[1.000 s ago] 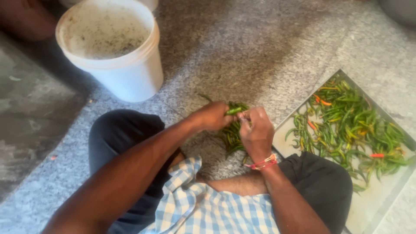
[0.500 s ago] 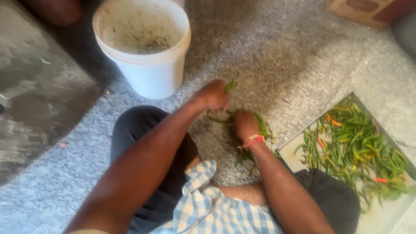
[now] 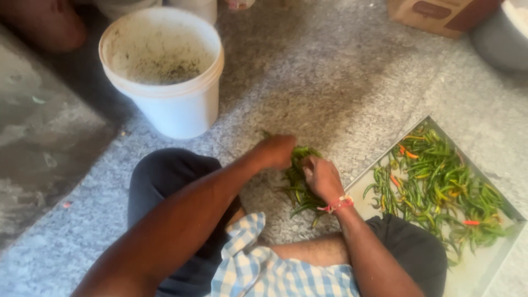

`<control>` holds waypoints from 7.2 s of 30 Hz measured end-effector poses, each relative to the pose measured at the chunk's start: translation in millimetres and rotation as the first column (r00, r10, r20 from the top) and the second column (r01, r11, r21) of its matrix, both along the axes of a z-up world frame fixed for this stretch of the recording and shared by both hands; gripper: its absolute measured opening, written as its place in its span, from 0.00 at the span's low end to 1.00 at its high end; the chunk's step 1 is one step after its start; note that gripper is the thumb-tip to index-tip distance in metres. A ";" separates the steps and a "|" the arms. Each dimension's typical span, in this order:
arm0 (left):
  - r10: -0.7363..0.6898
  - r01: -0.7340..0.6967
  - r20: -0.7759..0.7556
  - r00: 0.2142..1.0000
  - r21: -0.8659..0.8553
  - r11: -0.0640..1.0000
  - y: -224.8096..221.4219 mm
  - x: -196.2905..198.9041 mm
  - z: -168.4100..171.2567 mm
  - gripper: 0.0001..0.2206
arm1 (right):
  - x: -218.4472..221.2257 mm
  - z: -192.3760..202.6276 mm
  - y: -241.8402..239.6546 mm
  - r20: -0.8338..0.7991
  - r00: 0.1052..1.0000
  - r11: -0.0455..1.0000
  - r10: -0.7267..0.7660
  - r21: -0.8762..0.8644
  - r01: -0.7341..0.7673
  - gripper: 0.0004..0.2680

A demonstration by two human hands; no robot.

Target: The person picks up green chili peppers from a pile on the floor, snaps off their stems by hand, and places the de-stemmed chilis into a white bucket next to them.

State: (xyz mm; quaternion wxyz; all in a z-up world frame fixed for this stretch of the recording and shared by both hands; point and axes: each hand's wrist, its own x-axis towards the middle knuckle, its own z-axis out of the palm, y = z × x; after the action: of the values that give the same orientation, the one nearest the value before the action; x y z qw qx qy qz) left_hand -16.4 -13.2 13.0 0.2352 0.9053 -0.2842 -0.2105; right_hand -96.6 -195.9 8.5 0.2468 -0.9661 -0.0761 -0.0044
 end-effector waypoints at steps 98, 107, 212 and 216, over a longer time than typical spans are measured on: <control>0.034 -0.344 -0.663 0.748 -0.343 0.874 -19.4 -37.2 27.9 0.12 | -33.1 51.6 23.9 0.429 0.859 0.960 -0.279 0.126 0.249 0.02; -0.268 0.266 0.150 0.952 0.035 0.963 5.2 -42.8 39.3 0.10 | -56.9 19.2 -12.8 -0.449 0.854 0.431 0.262 0.847 0.312 0.04; 0.083 -0.105 -0.083 0.993 -0.309 0.945 -19.8 -11.3 -10.0 0.15 | 26.8 22.3 -85.5 0.096 0.976 0.980 -0.198 0.010 0.198 0.10; 0.047 -0.053 -0.026 0.999 -0.291 0.955 -22.4 -26.1 24.6 0.16 | -0.6 39.8 -67.2 -0.344 0.925 0.733 -0.162 0.586 0.346 0.10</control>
State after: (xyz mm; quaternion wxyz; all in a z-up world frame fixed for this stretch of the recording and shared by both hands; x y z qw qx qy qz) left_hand -42.5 -35.5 37.7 0.3738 0.8657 -0.2870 -0.1687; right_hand -97.2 -263.1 48.3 0.5640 -0.8171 0.0984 0.0674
